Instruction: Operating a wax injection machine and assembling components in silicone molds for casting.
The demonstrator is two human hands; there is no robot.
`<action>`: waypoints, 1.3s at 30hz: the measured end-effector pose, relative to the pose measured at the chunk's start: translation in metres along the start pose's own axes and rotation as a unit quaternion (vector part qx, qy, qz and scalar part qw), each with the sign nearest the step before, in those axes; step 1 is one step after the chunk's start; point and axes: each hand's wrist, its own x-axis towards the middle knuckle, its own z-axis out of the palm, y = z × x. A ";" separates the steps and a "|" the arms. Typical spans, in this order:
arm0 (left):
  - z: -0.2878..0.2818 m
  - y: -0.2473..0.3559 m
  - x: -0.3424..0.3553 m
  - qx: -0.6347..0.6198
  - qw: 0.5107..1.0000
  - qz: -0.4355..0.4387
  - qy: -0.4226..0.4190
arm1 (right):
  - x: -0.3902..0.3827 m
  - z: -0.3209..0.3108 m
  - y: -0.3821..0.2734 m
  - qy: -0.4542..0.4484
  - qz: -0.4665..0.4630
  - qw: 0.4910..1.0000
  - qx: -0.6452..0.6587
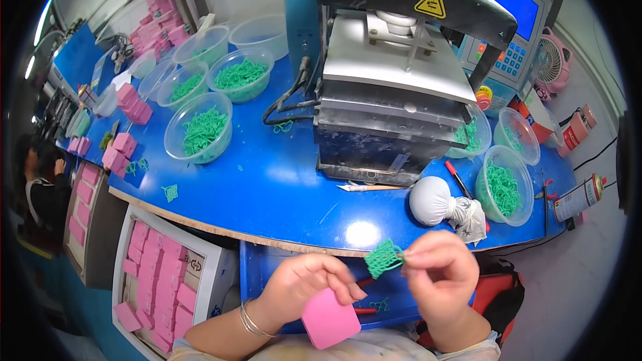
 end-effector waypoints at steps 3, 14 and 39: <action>0.020 0.011 0.006 0.013 1.000 -0.009 0.015 | -0.007 0.003 0.003 -0.009 -0.084 0.994 -0.065; 0.025 0.019 0.019 0.182 0.978 0.000 0.106 | -0.018 0.020 0.014 0.023 -0.007 0.999 -0.028; 0.029 0.017 0.017 0.128 0.982 -0.013 0.140 | -0.019 0.019 0.008 0.012 -0.015 0.994 -0.108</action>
